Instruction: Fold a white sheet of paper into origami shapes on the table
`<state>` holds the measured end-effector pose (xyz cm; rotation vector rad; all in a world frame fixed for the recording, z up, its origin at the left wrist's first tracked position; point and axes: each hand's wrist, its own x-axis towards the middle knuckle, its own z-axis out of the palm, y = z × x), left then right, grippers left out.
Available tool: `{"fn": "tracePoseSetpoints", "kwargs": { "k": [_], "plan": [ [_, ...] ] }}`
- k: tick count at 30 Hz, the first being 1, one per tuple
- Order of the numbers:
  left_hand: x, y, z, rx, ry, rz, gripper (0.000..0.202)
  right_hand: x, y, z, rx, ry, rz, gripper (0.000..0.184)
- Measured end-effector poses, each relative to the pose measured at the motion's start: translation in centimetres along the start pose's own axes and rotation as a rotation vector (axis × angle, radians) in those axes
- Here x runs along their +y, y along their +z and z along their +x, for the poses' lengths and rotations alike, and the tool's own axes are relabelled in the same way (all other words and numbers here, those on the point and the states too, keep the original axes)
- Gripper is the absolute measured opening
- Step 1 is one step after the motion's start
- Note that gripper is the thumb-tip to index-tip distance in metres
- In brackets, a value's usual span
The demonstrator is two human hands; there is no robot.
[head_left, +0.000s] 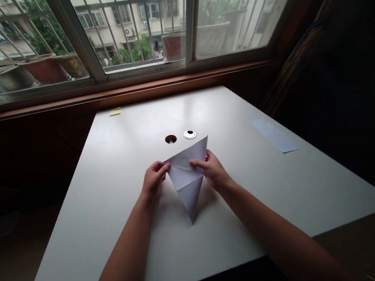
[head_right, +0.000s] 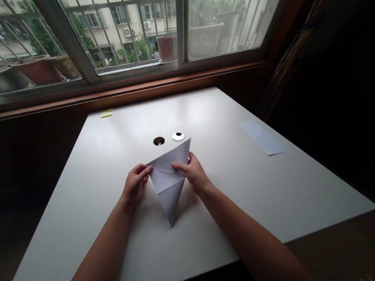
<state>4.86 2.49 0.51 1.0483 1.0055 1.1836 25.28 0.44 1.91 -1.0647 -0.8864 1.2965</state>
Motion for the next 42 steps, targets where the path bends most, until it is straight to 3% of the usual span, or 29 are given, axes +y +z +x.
{"fn": "tracePoseSetpoints", "kwargs": {
  "k": [42],
  "plan": [
    [-0.15, -0.18, 0.34, 0.061, 0.042, -0.144, 0.025, 0.43, 0.47, -0.4, 0.066, -0.01, 0.105, 0.055]
  ]
}}
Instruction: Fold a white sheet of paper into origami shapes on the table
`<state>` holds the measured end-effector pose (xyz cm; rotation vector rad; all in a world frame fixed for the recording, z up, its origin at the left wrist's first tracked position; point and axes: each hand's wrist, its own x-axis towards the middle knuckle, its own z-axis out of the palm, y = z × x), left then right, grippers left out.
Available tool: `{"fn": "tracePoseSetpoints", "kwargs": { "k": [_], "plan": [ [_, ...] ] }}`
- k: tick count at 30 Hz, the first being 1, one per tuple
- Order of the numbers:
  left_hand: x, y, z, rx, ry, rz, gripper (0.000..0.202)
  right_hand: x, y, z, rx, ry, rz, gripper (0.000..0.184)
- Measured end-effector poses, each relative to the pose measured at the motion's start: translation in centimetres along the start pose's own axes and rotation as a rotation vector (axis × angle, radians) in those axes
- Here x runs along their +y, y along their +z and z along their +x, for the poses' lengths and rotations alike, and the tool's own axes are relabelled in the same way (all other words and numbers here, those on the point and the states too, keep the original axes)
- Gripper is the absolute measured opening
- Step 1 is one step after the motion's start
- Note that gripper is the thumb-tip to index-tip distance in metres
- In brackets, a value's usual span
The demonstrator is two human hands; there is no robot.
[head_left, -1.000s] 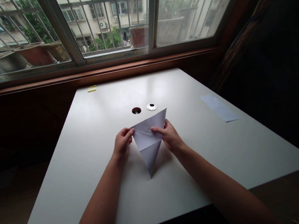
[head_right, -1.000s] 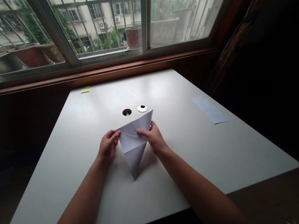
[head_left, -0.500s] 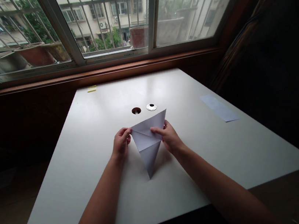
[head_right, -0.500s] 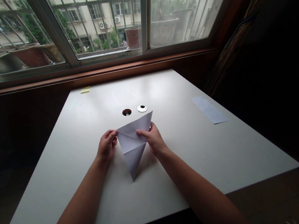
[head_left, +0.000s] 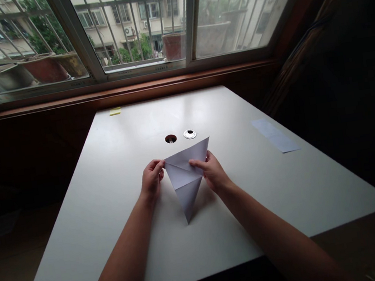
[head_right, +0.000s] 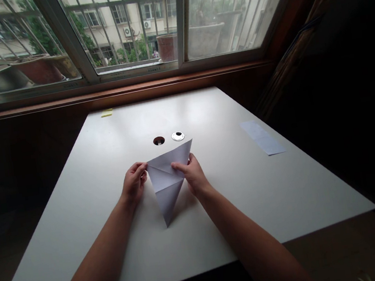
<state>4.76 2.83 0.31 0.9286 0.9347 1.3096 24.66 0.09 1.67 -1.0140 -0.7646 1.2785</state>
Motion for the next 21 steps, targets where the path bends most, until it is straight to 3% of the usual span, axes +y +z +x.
{"fn": "tracePoseSetpoints", "kwargs": {
  "k": [11, 16, 21],
  "plan": [
    [-0.2, 0.0, -0.4, -0.082, -0.002, 0.112, 0.029, 0.0, 0.1, 0.0, 0.029, -0.021, 0.0, 0.053],
    [-0.1, 0.0, -0.4, -0.208, 0.002, 0.214, 0.03, 0.2, 0.2, 0.0, 0.055, -0.039, 0.011, 0.052],
    [0.7, 0.5, -1.2, -0.374, -0.087, 0.248, 0.037, 0.1, 0.4, 0.1, 0.102, -0.089, 0.059, 0.049]
  ]
}}
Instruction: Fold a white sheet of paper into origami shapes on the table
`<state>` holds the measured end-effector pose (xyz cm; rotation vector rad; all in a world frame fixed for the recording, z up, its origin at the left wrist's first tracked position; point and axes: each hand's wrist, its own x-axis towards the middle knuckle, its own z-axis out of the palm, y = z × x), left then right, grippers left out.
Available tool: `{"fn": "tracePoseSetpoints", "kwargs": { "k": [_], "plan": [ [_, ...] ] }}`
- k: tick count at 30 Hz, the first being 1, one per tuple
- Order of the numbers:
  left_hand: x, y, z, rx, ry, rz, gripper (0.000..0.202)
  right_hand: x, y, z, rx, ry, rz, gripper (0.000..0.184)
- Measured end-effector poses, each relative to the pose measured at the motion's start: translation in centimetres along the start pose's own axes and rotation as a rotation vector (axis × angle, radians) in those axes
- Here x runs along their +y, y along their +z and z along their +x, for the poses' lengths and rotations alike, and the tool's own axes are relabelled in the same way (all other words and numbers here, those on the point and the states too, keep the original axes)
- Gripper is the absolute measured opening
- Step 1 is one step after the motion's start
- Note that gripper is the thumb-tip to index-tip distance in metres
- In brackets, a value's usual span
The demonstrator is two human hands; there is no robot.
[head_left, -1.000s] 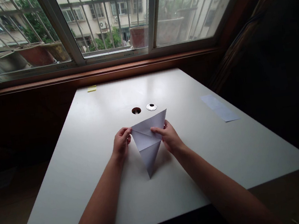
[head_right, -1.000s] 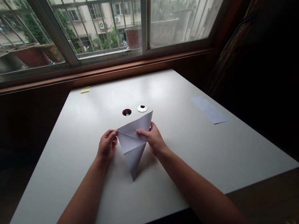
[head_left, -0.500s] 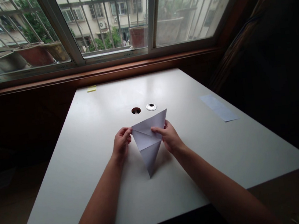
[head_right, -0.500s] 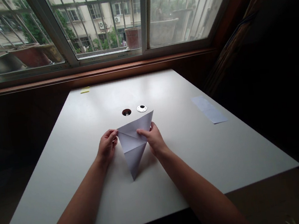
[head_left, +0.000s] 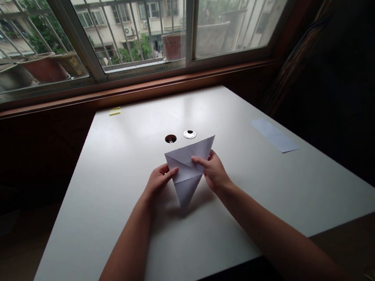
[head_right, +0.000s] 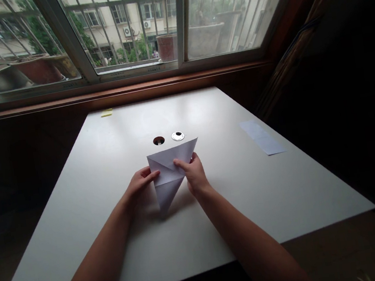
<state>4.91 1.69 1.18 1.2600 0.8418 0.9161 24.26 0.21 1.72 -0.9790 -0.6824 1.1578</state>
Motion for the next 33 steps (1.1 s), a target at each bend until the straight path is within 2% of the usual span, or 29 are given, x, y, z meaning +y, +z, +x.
{"fn": "tracePoseSetpoints", "kwargs": {
  "k": [7, 14, 21, 24, 28, 33],
  "plan": [
    [0.2, 0.4, -0.5, -0.064, -0.126, 0.089, 0.042, -0.1, 0.6, -0.1, 0.078, -0.078, 0.036, 0.047],
    [0.3, 0.8, -0.2, 0.051, -0.19, -0.103, 0.044, 0.4, 1.1, -1.0, 0.051, -0.07, -0.041, 0.046],
    [0.6, 0.9, 0.2, 0.176, -0.161, -0.242, 0.041, 0.7, 1.4, -2.0, -0.024, -0.025, -0.045, 0.053],
    [0.3, 0.7, 0.2, 0.214, -0.157, -0.267, 0.042, 0.4, 1.4, -2.6, -0.122, 0.045, -0.016, 0.055],
    [-0.1, 0.4, 0.3, 0.258, -0.14, -0.266, 0.044, -0.1, 0.7, -3.2, -0.273, 0.221, -0.027, 0.051],
    [-0.1, 0.4, 0.3, 0.275, -0.114, -0.253, 0.043, -0.3, -0.4, -3.0, -0.265, 0.293, -0.031, 0.046]
  ]
}}
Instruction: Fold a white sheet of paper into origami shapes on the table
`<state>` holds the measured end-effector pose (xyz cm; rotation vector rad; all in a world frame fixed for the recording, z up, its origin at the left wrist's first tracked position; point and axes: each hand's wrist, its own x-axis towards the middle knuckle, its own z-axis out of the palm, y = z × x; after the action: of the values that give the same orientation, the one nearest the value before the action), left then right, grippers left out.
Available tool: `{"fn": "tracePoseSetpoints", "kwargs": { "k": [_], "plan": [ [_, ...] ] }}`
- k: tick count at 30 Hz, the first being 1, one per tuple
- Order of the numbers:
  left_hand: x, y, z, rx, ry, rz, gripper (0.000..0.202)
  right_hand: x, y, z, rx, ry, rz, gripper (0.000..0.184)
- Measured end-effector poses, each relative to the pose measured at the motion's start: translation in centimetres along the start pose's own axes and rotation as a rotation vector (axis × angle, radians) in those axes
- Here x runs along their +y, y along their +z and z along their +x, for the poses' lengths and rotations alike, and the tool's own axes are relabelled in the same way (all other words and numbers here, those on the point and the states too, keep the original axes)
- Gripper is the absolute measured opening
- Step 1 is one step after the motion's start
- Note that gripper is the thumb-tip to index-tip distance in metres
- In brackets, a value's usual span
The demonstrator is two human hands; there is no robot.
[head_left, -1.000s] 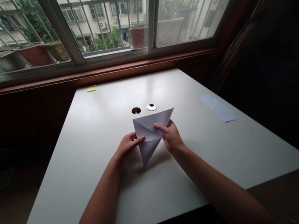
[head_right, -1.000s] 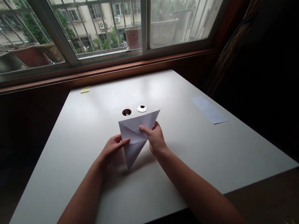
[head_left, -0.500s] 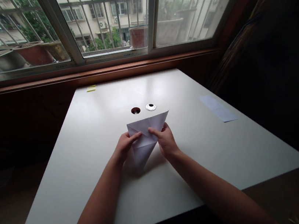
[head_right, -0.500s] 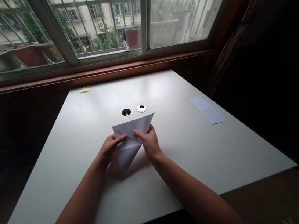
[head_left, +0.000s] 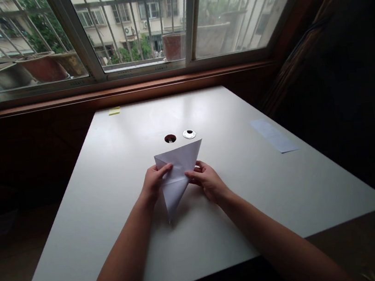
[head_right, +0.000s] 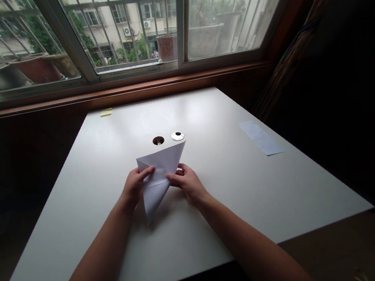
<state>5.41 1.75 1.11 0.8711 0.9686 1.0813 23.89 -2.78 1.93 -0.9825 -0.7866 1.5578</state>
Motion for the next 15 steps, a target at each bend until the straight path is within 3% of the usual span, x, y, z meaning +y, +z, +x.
{"fn": "tracePoseSetpoints", "kwargs": {
  "k": [15],
  "plan": [
    [-0.65, -0.13, 0.22, 0.049, 0.055, 0.039, 0.043, -0.25, -0.59, 0.18, 0.106, -0.018, -0.009, 0.044]
  ]
}}
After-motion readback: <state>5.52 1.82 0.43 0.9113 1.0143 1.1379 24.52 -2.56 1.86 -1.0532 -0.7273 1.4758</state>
